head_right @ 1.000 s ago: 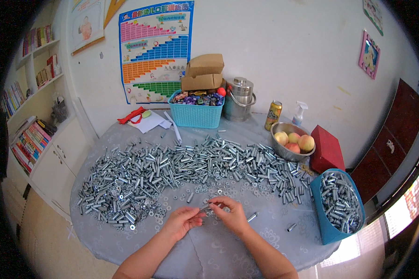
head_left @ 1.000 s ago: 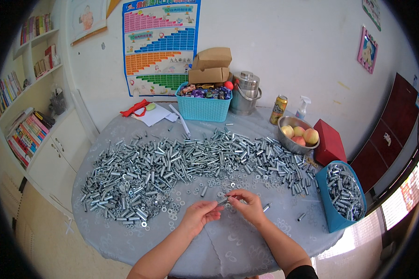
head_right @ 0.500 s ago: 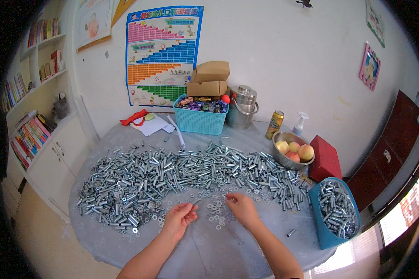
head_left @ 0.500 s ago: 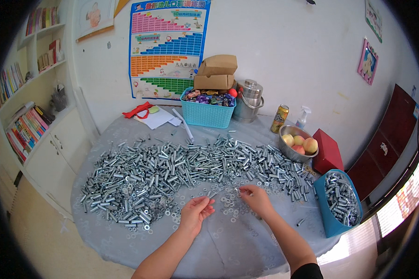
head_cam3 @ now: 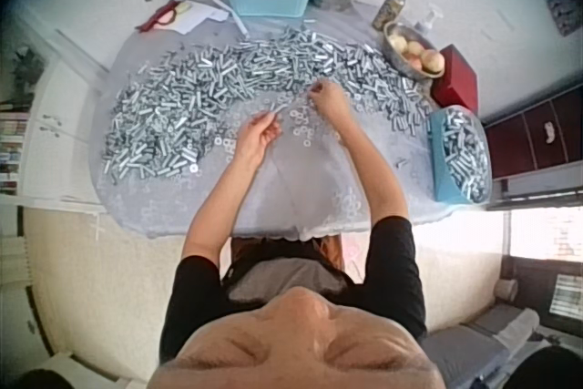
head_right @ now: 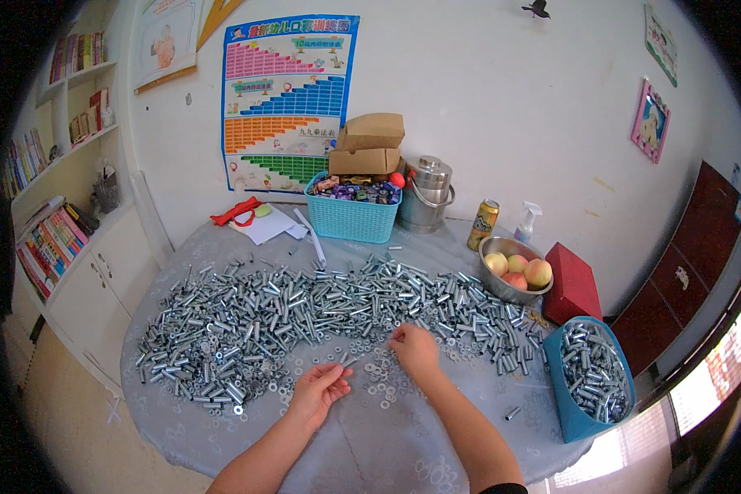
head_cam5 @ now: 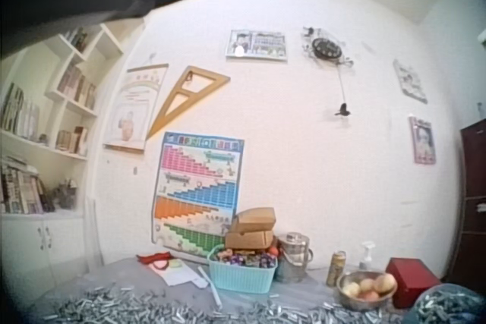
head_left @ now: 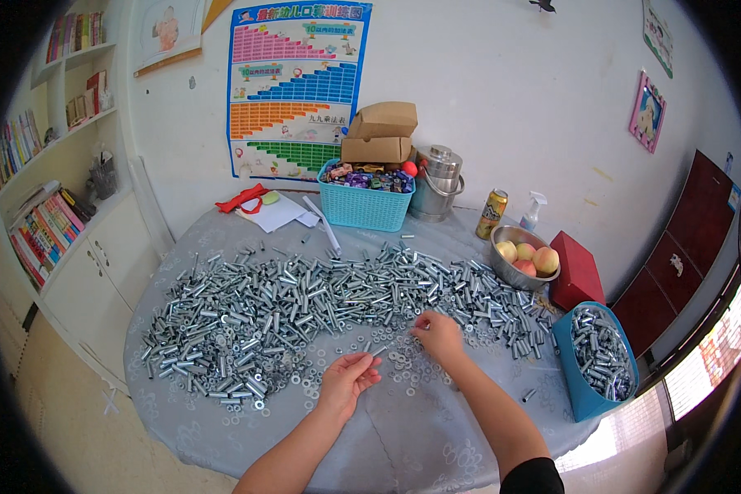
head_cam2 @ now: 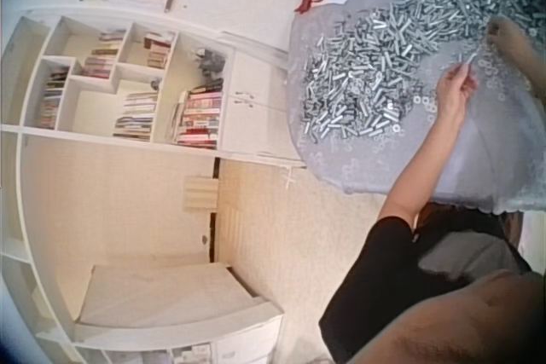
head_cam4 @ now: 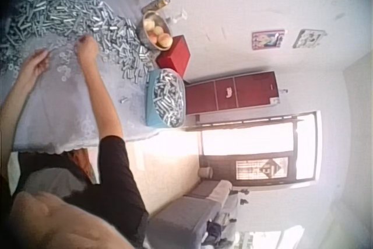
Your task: The person sits at a table covered with a large pile of metal bolts and washers. They repeatedly pick up a bolt and a washer, slide the washer onto the bolt, and place the assembled fastener into a blue plastic basket.
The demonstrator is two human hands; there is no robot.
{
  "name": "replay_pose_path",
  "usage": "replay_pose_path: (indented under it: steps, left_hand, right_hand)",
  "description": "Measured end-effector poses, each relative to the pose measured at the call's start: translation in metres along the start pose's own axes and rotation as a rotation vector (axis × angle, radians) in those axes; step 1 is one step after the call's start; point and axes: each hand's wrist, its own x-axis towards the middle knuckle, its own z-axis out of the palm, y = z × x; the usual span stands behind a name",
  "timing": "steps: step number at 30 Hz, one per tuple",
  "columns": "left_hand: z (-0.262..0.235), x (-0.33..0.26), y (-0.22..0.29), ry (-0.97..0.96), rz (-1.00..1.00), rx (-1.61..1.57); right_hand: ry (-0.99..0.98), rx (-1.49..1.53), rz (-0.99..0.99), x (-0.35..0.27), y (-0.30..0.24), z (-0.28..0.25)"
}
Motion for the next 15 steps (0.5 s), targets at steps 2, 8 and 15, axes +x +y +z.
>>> replay_pose_path:
  steps: [2,8,15]
  left_hand:
    - [-0.001,-0.003,0.002,0.02,0.001,0.011]
    - [0.007,-0.005,-0.003,-0.012,-0.051,0.109]
    - [0.009,-0.008,-0.006,-0.096,-0.108,0.194]
  right_hand:
    - [0.059,0.041,-0.053,-0.013,-0.012,-0.01]
    - [-0.198,0.984,0.075,-0.059,-0.009,-0.018]
    - [-0.288,1.046,0.145,-0.073,0.0,-0.015]
